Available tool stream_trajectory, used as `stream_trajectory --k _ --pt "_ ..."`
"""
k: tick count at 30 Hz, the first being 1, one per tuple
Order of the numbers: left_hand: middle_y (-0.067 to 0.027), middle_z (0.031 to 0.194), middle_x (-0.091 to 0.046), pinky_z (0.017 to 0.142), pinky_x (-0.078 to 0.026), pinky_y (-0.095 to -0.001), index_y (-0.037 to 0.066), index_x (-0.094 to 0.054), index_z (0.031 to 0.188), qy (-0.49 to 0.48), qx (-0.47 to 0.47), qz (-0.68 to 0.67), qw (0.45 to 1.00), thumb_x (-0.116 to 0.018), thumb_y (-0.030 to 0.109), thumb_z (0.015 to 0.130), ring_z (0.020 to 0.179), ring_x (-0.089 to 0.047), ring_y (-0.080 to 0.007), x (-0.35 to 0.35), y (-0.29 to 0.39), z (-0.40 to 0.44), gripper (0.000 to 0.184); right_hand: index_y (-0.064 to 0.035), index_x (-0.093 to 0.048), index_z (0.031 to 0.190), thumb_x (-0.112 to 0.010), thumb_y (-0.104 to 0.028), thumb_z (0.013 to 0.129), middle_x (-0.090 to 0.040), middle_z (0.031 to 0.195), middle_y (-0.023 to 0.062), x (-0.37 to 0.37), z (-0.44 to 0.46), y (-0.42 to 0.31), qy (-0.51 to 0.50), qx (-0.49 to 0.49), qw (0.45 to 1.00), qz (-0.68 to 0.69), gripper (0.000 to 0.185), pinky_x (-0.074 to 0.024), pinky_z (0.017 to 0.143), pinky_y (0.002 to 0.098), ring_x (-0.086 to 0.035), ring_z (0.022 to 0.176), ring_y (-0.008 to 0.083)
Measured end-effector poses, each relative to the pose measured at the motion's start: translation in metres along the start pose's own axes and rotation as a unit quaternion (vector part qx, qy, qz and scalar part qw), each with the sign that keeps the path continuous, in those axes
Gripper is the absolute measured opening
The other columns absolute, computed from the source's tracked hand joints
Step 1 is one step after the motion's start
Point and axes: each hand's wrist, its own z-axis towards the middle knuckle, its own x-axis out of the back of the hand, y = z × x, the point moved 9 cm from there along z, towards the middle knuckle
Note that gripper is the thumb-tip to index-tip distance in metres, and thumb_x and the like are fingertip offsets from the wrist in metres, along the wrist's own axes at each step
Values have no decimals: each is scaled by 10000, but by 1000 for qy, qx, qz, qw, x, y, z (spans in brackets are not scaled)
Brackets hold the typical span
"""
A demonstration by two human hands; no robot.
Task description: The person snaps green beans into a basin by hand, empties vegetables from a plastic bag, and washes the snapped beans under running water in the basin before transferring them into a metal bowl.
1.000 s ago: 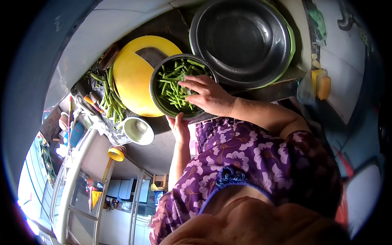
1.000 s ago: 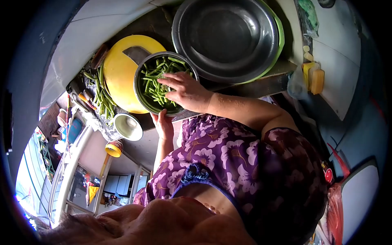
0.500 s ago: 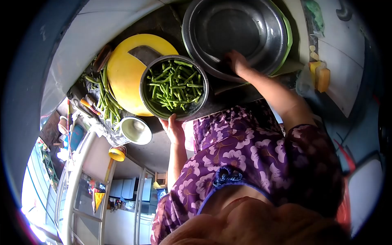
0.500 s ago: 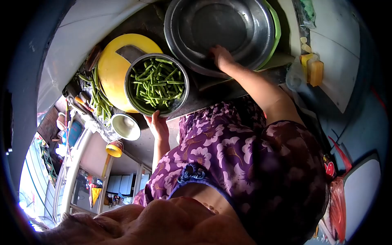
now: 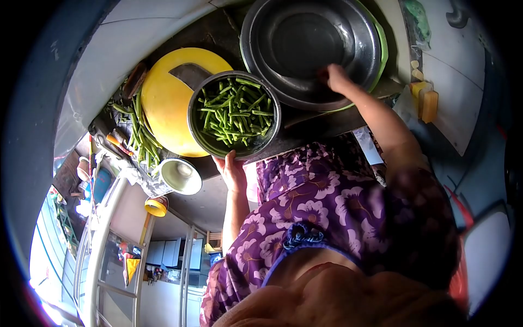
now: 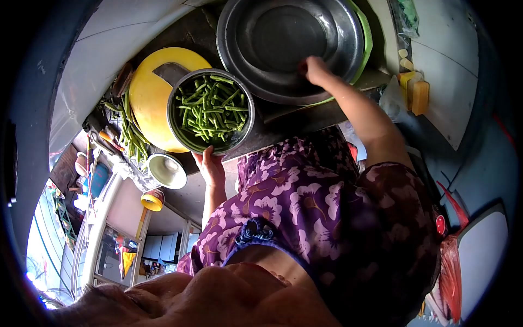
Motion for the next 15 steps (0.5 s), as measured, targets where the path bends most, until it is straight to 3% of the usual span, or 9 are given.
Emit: stream_trajectory --k 1,2,4,5,6,8,15 --pt "-92 1236 -489 787 -571 -362 182 -331 1366 -1 -4 3 1000 -496 -54 810 1030 -575 -223 0 1 0 626 -74 -686 912 -618 -54 753 -671 892 170 25 2 2 70 -19 994 78 174 -504 757 380 -649 875 327" --pt "-93 1235 -495 791 -570 -378 178 -347 1356 -3 -8 5 1000 -502 -52 809 1032 -577 -231 -1 1 0 613 -75 -686 910 -655 -84 772 -682 874 145 47 11 12 187 23 976 111 142 -512 727 346 -665 822 278" --pt "-96 1241 -493 797 -570 -389 177 -344 1357 -9 -9 2 1000 -496 -52 813 1041 -575 -235 -2 0 1 610 -92 -683 949 -740 -169 770 -695 846 69 90 28 29 288 40 922 256 204 -513 696 279 -659 771 138" --pt "-97 1244 -491 800 -569 -394 176 -342 1358 -12 -10 1 1000 -493 -52 814 1046 -574 -237 -2 0 1 608 -99 -685 955 -745 -148 755 -694 860 78 113 34 34 326 -23 924 198 215 -517 697 283 -665 765 153" --pt "-98 1238 -494 790 -573 -392 176 -341 1358 -8 -10 2 1000 -490 -52 816 1037 -578 -235 -1 -1 2 607 -112 -688 942 -763 -132 722 -687 846 79 142 27 15 435 20 893 116 234 -521 688 307 -663 743 194" --pt "-100 1227 -500 768 -580 -389 177 -338 1358 -2 -11 2 1000 -484 -52 820 1019 -588 -233 2 -4 5 603 -100 -669 1007 -750 -167 748 -669 868 75 147 60 21 437 51 896 58 279 -515 685 307 -646 755 191" --pt "-97 1170 -521 692 -595 -346 161 -353 1336 10 -3 4 1000 -477 -51 819 939 -616 -217 -7 -4 3 573 -135 -698 900 -667 -104 757 -671 837 88 129 116 8 363 6 928 -83 150 -520 706 318 -654 769 250"
